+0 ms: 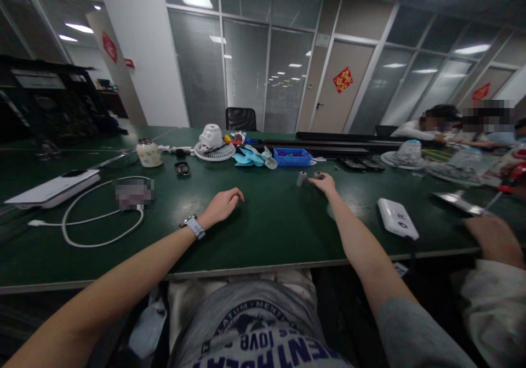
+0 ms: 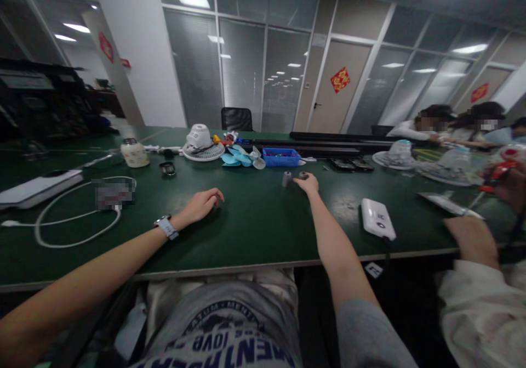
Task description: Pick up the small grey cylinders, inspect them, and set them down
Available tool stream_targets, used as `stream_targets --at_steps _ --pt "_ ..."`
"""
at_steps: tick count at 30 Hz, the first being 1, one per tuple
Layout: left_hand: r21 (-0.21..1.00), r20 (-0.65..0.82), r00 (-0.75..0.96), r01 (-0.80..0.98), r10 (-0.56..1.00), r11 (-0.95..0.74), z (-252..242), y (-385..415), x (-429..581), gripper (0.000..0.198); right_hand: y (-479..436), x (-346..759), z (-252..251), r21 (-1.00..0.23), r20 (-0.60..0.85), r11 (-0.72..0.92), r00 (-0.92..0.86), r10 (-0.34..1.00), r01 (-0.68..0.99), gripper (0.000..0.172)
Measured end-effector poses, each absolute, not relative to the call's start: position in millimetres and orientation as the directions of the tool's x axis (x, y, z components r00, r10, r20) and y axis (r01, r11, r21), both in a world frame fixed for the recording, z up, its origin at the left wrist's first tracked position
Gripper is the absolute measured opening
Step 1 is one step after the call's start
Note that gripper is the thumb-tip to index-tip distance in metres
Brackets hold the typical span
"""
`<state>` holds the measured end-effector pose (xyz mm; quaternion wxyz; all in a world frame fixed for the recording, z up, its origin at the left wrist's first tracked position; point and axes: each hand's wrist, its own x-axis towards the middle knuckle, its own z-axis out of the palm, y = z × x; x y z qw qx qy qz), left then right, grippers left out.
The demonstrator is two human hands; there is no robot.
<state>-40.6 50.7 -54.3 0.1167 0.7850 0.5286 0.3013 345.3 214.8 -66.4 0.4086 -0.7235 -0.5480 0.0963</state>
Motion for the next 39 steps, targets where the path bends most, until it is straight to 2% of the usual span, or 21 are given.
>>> stream_targets --at_steps 3,17,22,28,32,35,39 --pt "0.495 0.349 0.260 0.765 0.900 -0.413 -53.8 50.5 -40.4 0.029 224.4 351.6 -75.9 -0.756 0.215 -0.137 0.441 0.872 0.640 0.046" --pt "0.494 0.347 0.273 0.760 0.897 -0.422 -53.2 49.5 -40.8 0.029 218.1 353.6 -75.3 -0.784 0.230 -0.156 0.515 0.826 0.601 0.045" --pt "0.498 0.346 0.275 0.756 0.897 -0.424 -54.4 50.9 -41.9 0.029 206.8 352.6 -72.3 -0.729 0.323 -0.122 0.495 0.806 0.674 0.046" --pt "0.493 0.355 0.276 0.757 0.893 -0.429 -55.4 51.1 -42.1 0.030 188.5 333.6 -44.5 -0.706 0.511 -0.045 0.553 0.658 0.706 0.045" --pt "0.491 0.353 0.281 0.756 0.892 -0.432 -56.2 51.2 -42.0 0.029 170.1 294.8 -26.7 -0.651 0.640 0.157 0.425 0.640 0.742 0.040" --pt "0.495 0.359 0.279 0.752 0.891 -0.435 -56.6 50.7 -41.5 0.028 148.4 253.8 -26.4 -0.564 0.711 0.366 0.209 0.672 0.740 0.039" --pt "0.499 0.386 0.271 0.743 0.882 -0.446 -53.8 46.8 -37.7 0.025 115.1 203.3 -36.8 -0.463 0.705 0.553 -0.091 0.704 0.692 0.041"
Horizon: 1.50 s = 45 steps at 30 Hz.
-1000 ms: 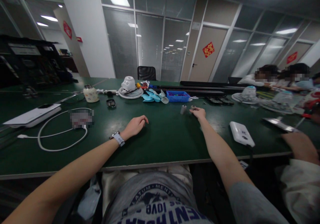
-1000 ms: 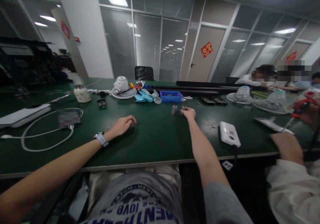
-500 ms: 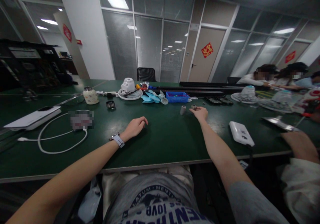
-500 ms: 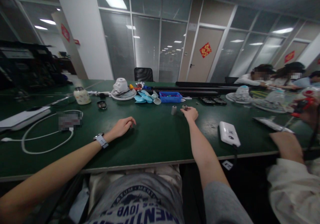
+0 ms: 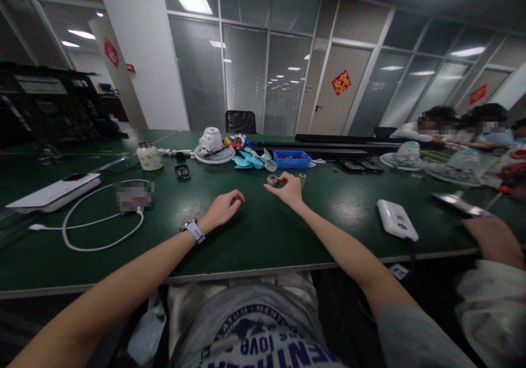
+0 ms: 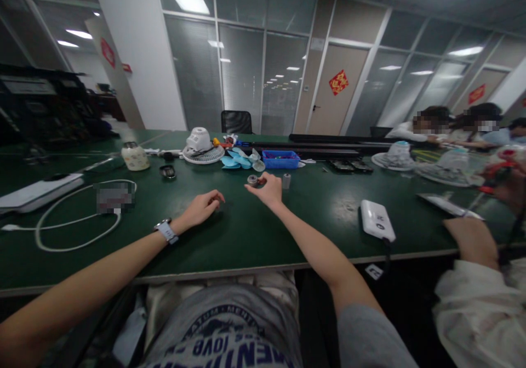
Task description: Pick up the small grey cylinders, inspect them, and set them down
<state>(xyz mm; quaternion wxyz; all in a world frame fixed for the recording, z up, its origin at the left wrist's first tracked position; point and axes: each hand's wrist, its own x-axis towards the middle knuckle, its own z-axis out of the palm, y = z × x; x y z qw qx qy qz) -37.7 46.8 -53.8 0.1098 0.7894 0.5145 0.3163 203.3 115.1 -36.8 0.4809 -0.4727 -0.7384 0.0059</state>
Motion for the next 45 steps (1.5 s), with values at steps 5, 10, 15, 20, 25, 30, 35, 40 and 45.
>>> stream_targets --at_steps 5,10,15,20,25,30,35,40,45 --pt "0.498 0.502 0.231 0.711 0.834 -0.497 -45.4 37.5 -29.7 0.038 89.3 174.2 -48.8 -0.402 0.661 0.659 -0.298 0.689 0.635 0.039" --pt "0.449 0.576 0.244 0.704 0.780 -0.551 -41.7 32.3 -26.3 0.042 79.4 167.7 -54.0 -0.345 0.612 0.694 -0.410 0.677 0.632 0.034" --pt "0.390 0.623 0.286 0.694 0.728 -0.606 -45.1 34.1 -28.0 0.033 75.1 163.9 -55.4 -0.332 0.605 0.726 -0.455 0.653 0.602 0.035" --pt "0.387 0.639 0.273 0.694 0.719 -0.607 -44.1 34.3 -28.1 0.029 76.4 163.9 -56.5 -0.327 0.602 0.728 -0.462 0.652 0.602 0.036" --pt "0.446 0.657 0.133 0.725 0.742 -0.525 -42.2 37.0 -32.2 0.029 79.1 166.1 -56.5 -0.395 0.590 0.711 -0.433 0.682 0.582 0.037" --pt "0.453 0.567 0.108 0.787 0.817 -0.419 -49.8 48.8 -43.1 0.030 79.2 169.4 -52.9 -0.656 0.514 0.625 -0.356 0.780 0.423 0.041" --pt "0.474 0.427 0.145 0.805 0.893 -0.357 -57.5 56.6 -46.9 0.030 78.8 168.1 -49.6 -0.820 0.397 0.492 -0.329 0.857 0.292 0.043" --pt "0.470 0.366 0.196 0.805 0.910 -0.362 -59.6 57.1 -46.4 0.031 76.7 165.7 -46.9 -0.877 0.352 0.436 -0.346 0.870 0.204 0.042" --pt "0.457 0.343 0.225 0.808 0.912 -0.371 -61.3 57.5 -46.7 0.029 74.8 165.4 -44.3 -0.876 0.367 0.450 -0.368 0.854 0.172 0.041"
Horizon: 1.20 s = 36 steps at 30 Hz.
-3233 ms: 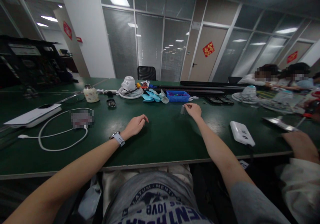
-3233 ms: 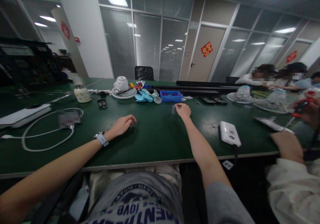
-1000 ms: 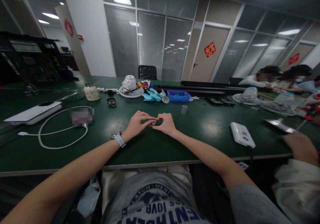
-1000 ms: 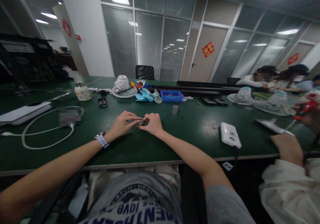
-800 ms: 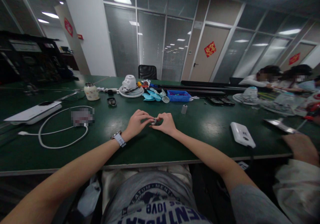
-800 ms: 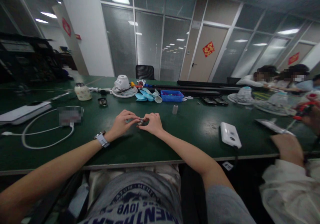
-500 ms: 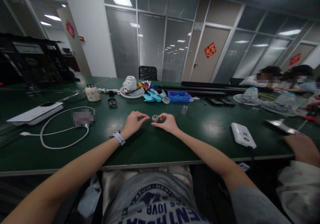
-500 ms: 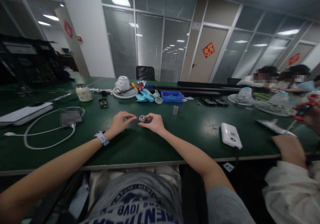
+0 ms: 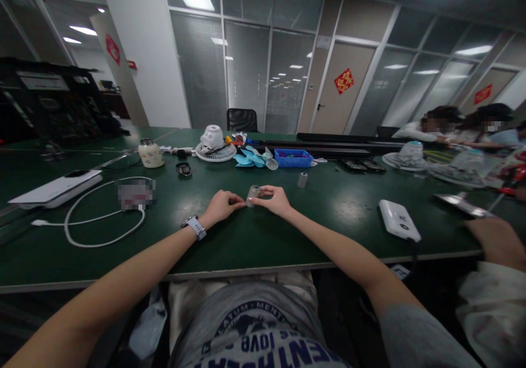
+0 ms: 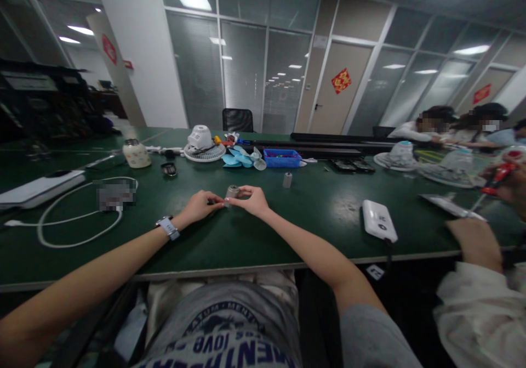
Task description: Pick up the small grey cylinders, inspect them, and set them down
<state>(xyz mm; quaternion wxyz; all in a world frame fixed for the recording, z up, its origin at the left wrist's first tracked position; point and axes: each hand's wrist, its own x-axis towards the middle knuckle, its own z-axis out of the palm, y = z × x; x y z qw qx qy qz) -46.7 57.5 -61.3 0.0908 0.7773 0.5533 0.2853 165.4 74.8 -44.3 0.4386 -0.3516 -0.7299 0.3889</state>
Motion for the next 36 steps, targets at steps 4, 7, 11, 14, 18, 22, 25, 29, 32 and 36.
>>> stream_targets --at_steps 4,7,11,14,18,22,25,29,32,36 --pt "0.447 0.325 0.239 0.814 0.915 -0.371 -59.6 57.0 -45.9 0.029 75.4 164.8 -44.0 -0.881 0.361 0.444 -0.378 0.853 0.160 0.042" --pt "0.434 0.310 0.255 0.819 0.916 -0.375 -57.4 55.9 -44.9 0.027 76.8 164.6 -45.0 -0.886 0.355 0.437 -0.378 0.855 0.155 0.044" --pt "0.412 0.315 0.254 0.832 0.914 -0.373 -57.4 55.4 -43.7 0.029 79.4 164.7 -47.1 -0.896 0.346 0.424 -0.392 0.853 0.133 0.044" --pt "0.428 0.340 0.238 0.822 0.910 -0.375 -59.5 56.7 -42.8 0.034 80.8 164.4 -48.6 -0.919 0.326 0.386 -0.393 0.860 0.084 0.043" --pt "0.503 0.378 0.179 0.784 0.908 -0.364 -60.3 58.7 -42.7 0.036 81.3 162.3 -48.6 -0.971 0.234 0.236 -0.392 0.890 -0.043 0.043" --pt "0.551 0.391 0.132 0.759 0.911 -0.347 -58.9 58.2 -43.2 0.037 81.1 158.8 -45.5 -0.988 0.087 0.027 -0.395 0.914 -0.154 0.037" --pt "0.589 0.387 0.103 0.737 0.916 -0.331 -58.7 56.7 -42.5 0.034 79.8 157.1 -42.1 -0.958 -0.073 -0.183 -0.427 0.901 -0.221 0.026" --pt "0.623 0.381 0.117 0.700 0.917 -0.348 -60.2 55.2 -40.0 0.036 75.5 157.3 -37.3 -0.880 -0.180 -0.365 -0.499 0.848 -0.302 0.016" --pt "0.619 0.383 0.137 0.696 0.914 -0.364 -60.5 54.6 -38.4 0.038 72.9 157.8 -35.1 -0.854 -0.200 -0.405 -0.513 0.835 -0.327 0.014" --pt "0.608 0.392 0.157 0.696 0.907 -0.383 -58.5 53.3 -36.9 0.037 72.8 157.8 -34.4 -0.845 -0.225 -0.420 -0.494 0.840 -0.330 0.014"
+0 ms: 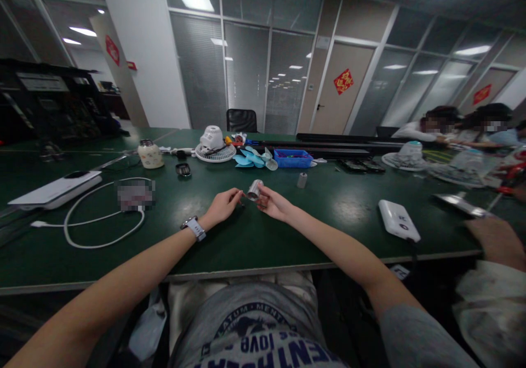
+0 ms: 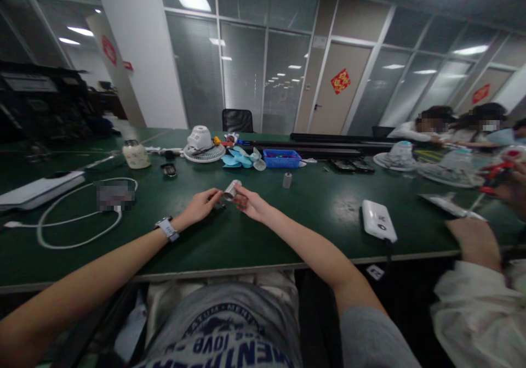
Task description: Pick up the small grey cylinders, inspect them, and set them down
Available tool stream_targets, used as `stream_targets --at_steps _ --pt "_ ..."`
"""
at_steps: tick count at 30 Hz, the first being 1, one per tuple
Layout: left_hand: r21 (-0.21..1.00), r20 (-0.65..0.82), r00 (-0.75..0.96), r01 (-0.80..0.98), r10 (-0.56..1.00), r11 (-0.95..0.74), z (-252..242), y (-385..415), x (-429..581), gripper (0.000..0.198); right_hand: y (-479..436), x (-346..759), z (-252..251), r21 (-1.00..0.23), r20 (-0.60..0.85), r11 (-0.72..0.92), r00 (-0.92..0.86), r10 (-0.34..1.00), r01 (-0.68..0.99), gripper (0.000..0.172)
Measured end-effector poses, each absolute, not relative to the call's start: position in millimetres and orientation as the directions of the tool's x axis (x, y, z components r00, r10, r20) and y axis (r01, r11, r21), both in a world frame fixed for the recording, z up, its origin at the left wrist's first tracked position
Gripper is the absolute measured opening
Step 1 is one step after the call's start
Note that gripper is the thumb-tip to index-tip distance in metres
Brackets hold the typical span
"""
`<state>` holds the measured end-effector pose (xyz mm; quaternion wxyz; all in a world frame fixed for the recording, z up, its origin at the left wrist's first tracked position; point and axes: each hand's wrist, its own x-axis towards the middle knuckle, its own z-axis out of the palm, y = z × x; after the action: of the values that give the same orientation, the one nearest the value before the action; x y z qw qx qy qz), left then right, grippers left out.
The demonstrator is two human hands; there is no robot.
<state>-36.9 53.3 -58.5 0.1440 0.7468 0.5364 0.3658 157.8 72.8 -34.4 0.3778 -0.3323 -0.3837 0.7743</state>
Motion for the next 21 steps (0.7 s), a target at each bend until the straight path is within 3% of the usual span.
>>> stream_targets --at_steps 9,13,17,21 --pt "0.600 0.421 0.208 0.666 0.883 -0.443 -57.8 51.7 -36.3 0.037 73.7 161.4 -30.3 -0.828 -0.267 -0.434 -0.430 0.862 -0.356 0.017" --pt "0.697 0.388 0.199 0.576 0.900 -0.427 -59.8 54.5 -36.0 0.035 73.5 163.1 -28.2 -0.829 -0.266 -0.425 -0.411 0.872 -0.364 0.015" --pt "0.963 0.168 0.110 0.196 0.980 -0.187 -59.1 61.4 -36.2 0.027 74.0 165.8 -24.3 -0.837 -0.260 -0.410 -0.394 0.882 -0.364 0.013" --pt "0.959 -0.051 0.097 -0.272 0.994 0.076 -51.5 64.0 -39.8 0.019 80.9 170.1 -22.9 -0.874 -0.207 -0.328 -0.336 0.919 -0.358 0.013"
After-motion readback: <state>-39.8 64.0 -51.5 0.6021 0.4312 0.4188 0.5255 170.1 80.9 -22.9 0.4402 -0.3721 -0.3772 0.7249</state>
